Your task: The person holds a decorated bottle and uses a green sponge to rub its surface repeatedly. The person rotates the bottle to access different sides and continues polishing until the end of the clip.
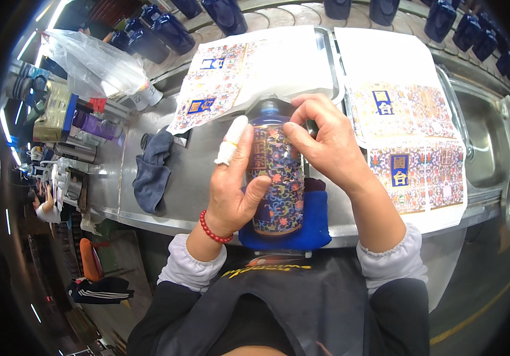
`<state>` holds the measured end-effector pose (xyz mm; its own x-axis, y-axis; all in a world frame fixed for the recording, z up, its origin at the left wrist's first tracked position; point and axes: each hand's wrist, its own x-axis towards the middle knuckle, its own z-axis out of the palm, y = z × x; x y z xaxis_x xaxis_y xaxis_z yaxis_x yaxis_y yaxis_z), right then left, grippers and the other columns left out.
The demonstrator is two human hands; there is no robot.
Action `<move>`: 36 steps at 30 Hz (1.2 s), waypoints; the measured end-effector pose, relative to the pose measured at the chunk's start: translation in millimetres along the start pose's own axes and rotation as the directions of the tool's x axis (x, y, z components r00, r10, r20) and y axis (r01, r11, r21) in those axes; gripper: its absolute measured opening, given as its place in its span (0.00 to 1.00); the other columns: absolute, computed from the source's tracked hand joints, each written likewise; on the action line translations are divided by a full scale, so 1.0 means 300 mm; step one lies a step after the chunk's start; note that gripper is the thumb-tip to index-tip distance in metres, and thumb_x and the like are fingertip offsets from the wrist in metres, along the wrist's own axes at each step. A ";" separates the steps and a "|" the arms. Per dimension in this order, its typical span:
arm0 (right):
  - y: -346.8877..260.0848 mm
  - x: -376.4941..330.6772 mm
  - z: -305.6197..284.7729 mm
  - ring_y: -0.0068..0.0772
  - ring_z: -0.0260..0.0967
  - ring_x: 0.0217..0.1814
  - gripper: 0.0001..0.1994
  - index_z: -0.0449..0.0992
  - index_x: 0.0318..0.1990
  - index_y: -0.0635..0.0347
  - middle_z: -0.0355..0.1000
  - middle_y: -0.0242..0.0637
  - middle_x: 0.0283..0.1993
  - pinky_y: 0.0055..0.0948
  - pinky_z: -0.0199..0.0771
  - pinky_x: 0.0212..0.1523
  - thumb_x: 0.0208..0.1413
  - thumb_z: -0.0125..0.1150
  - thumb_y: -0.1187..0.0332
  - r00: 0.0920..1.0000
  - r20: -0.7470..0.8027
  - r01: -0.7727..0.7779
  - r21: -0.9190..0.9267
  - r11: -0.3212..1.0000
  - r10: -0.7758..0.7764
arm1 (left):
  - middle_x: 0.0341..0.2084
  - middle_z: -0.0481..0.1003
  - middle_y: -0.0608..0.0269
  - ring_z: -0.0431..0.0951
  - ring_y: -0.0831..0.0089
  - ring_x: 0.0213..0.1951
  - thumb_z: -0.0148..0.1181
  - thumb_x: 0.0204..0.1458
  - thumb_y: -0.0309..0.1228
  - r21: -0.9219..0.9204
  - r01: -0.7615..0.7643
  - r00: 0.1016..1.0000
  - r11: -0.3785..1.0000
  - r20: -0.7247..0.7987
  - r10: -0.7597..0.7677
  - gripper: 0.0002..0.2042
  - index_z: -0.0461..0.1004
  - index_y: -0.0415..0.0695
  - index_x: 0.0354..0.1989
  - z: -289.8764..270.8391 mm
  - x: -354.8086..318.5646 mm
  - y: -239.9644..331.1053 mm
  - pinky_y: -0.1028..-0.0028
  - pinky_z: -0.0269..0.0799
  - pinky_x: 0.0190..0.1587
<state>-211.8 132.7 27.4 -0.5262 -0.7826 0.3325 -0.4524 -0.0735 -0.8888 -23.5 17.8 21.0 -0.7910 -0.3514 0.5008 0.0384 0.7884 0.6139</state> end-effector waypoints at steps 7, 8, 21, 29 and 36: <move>-0.085 -0.058 0.023 0.57 0.64 0.63 0.18 0.80 0.54 0.58 0.66 0.53 0.64 0.47 0.66 0.64 0.54 0.70 0.69 0.932 0.025 0.335 -0.445 0.830 -0.362 | 0.66 0.65 0.31 0.65 0.39 0.67 0.55 0.64 0.54 0.015 -0.029 1.000 0.999 0.003 0.029 0.39 0.62 0.28 0.70 -0.002 -0.003 -0.005 0.44 0.51 0.71; -0.094 -0.069 0.026 0.57 0.63 0.64 0.20 0.80 0.56 0.57 0.65 0.53 0.65 0.47 0.65 0.65 0.54 0.71 0.68 0.907 0.102 0.409 -0.452 0.793 -0.409 | 0.66 0.64 0.31 0.65 0.39 0.67 0.55 0.64 0.54 0.005 -0.023 1.000 1.000 -0.001 0.023 0.39 0.62 0.29 0.70 0.001 -0.003 -0.006 0.44 0.51 0.71; -0.087 -0.103 0.034 0.59 0.63 0.66 0.24 0.79 0.59 0.58 0.64 0.53 0.66 0.49 0.66 0.66 0.52 0.72 0.67 0.940 0.045 0.314 -0.508 0.802 -0.339 | 0.65 0.65 0.31 0.66 0.37 0.65 0.55 0.63 0.55 0.009 -0.040 0.999 0.999 -0.013 0.040 0.37 0.66 0.34 0.69 -0.010 0.007 -0.013 0.45 0.53 0.70; -0.081 -0.103 0.039 0.59 0.63 0.65 0.22 0.79 0.57 0.60 0.65 0.54 0.65 0.50 0.66 0.65 0.53 0.72 0.67 0.946 0.037 0.291 -0.533 0.795 -0.322 | 0.61 0.67 0.32 0.69 0.37 0.61 0.57 0.62 0.55 0.100 -0.060 0.998 0.993 0.005 0.059 0.36 0.68 0.36 0.68 -0.021 0.023 -0.015 0.46 0.58 0.67; -0.087 -0.103 0.041 0.59 0.65 0.63 0.25 0.77 0.58 0.62 0.66 0.55 0.63 0.49 0.68 0.63 0.53 0.72 0.66 0.950 0.048 0.285 -0.526 0.801 -0.307 | 0.62 0.65 0.31 0.67 0.37 0.60 0.58 0.61 0.55 0.086 -0.041 0.999 0.995 -0.005 0.042 0.37 0.68 0.36 0.68 -0.016 0.025 -0.016 0.52 0.62 0.65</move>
<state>-174.7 151.1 36.5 -0.3265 -0.7511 0.5738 -0.8916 0.0431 -0.4508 -26.8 9.0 24.7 -0.7859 -0.3205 0.5288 0.0180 0.8429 0.5377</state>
